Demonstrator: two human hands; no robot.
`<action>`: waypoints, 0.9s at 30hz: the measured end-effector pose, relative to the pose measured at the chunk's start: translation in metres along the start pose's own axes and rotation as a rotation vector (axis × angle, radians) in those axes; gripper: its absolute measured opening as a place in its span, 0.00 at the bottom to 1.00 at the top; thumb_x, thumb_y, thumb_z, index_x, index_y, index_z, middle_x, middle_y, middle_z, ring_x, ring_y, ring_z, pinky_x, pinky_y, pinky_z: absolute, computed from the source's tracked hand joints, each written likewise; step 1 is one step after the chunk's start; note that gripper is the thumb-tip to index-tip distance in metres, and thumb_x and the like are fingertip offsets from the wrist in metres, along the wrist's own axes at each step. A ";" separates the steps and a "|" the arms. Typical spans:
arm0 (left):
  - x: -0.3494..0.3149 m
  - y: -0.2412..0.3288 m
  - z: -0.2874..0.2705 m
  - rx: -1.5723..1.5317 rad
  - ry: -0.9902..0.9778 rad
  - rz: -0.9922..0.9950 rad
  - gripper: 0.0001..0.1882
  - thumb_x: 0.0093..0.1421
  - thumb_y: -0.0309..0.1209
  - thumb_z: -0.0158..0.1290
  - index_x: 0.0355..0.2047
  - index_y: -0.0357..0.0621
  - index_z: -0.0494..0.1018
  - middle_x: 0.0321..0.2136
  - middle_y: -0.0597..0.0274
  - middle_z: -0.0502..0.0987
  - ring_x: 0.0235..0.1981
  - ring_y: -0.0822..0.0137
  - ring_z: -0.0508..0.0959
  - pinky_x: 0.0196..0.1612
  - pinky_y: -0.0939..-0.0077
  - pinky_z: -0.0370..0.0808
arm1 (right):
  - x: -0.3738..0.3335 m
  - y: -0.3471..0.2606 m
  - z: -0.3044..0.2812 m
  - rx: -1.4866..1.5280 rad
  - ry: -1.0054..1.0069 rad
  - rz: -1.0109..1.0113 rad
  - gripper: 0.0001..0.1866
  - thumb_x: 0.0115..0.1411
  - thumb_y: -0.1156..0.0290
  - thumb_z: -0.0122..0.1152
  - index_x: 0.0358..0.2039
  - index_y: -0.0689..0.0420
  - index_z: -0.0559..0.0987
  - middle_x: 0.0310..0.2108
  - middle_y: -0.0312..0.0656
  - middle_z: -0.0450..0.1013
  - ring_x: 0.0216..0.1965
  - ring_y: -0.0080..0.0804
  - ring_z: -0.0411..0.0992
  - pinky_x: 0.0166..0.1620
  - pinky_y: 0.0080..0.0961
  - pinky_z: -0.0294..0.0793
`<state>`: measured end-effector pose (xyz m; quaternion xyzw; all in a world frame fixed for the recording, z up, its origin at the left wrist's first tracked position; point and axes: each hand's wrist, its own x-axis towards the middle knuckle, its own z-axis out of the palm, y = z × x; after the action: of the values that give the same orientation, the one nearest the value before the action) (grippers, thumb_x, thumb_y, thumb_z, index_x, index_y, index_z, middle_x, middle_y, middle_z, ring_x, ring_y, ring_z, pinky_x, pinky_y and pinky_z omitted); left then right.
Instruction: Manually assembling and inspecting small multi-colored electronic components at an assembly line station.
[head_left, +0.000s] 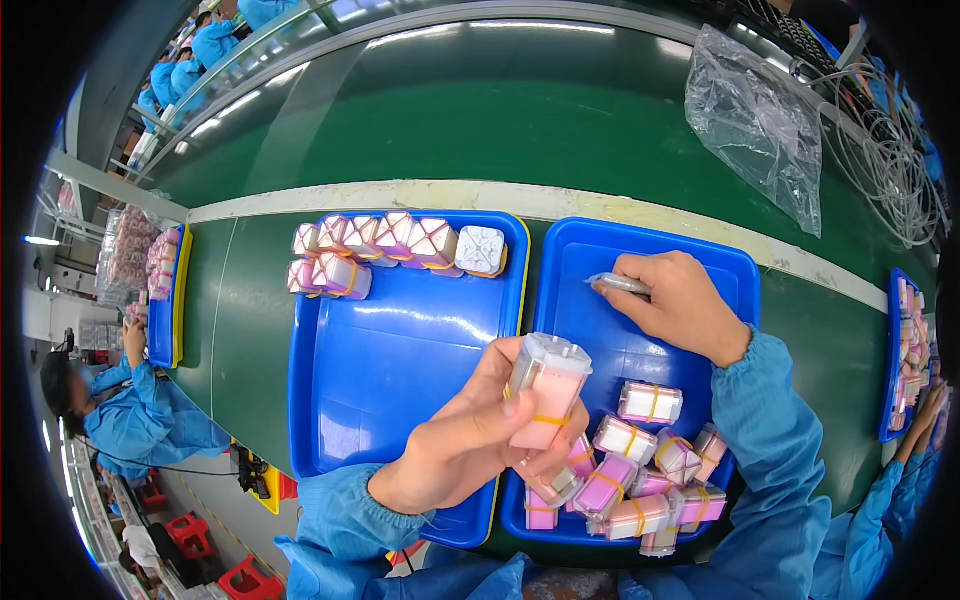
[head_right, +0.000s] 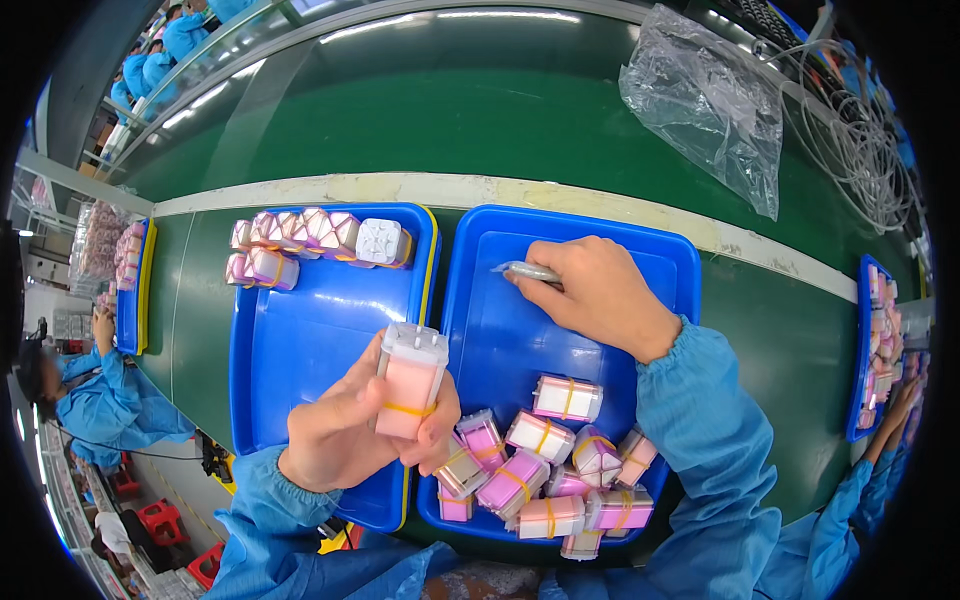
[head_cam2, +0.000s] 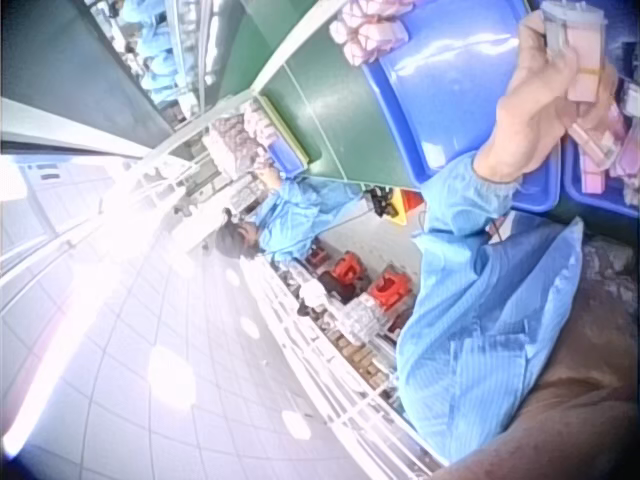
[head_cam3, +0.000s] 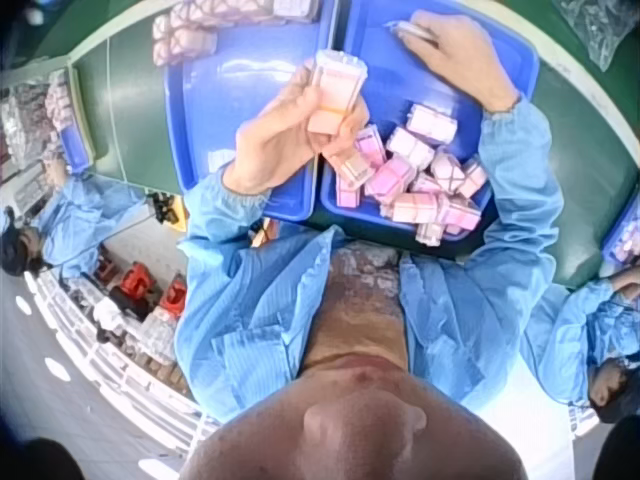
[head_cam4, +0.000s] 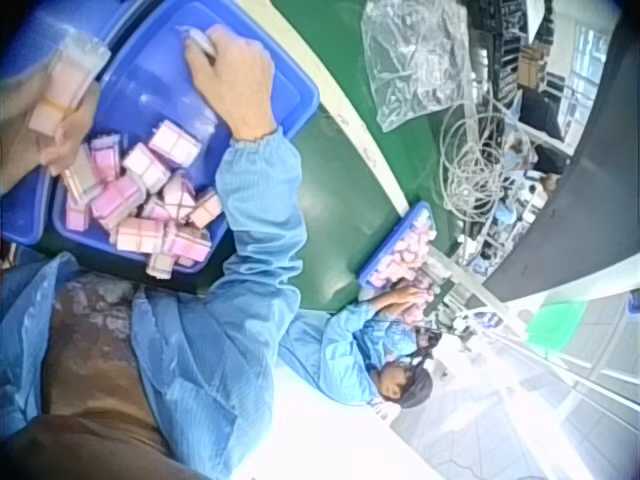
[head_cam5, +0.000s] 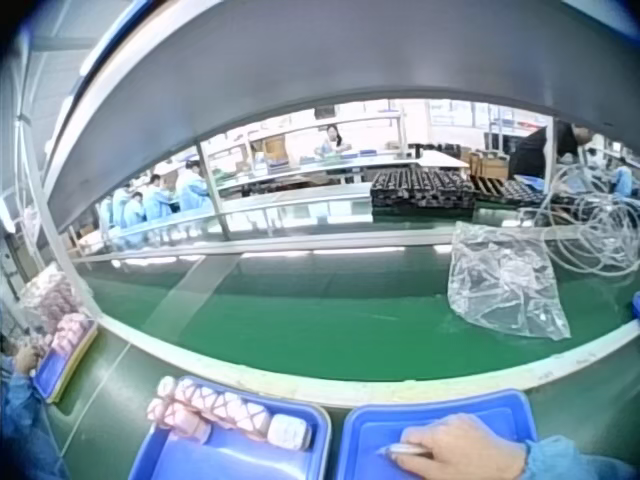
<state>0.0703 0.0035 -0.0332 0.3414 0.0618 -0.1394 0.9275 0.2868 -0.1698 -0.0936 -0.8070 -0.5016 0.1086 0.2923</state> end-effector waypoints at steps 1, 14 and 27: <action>0.000 -0.001 0.000 -0.076 -0.041 0.017 0.25 0.74 0.46 0.42 0.62 0.46 0.52 0.42 0.48 0.70 0.32 0.67 0.70 0.42 0.65 0.72 | 0.000 0.000 0.000 0.000 0.000 -0.001 0.15 0.63 0.58 0.63 0.28 0.57 0.80 0.23 0.51 0.76 0.27 0.54 0.76 0.30 0.46 0.72; 0.002 -0.011 0.010 0.449 -0.193 0.362 0.32 0.59 0.18 0.64 0.55 0.49 0.56 0.49 0.37 0.73 0.39 0.58 0.79 0.42 0.59 0.77 | 0.000 0.005 0.005 0.000 0.065 -0.069 0.14 0.63 0.62 0.66 0.26 0.58 0.79 0.20 0.49 0.72 0.23 0.50 0.73 0.26 0.42 0.66; 0.001 0.010 0.020 0.949 -0.153 0.240 0.34 0.58 0.20 0.60 0.66 0.38 0.67 0.58 0.49 0.76 0.54 0.56 0.77 0.59 0.60 0.71 | 0.000 0.002 0.002 0.010 0.015 -0.007 0.14 0.63 0.60 0.64 0.28 0.58 0.80 0.23 0.50 0.75 0.26 0.52 0.75 0.29 0.45 0.70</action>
<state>0.0746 -0.0022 -0.0120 0.7195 -0.1165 -0.0691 0.6812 0.2874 -0.1696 -0.0962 -0.8045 -0.5017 0.1041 0.3003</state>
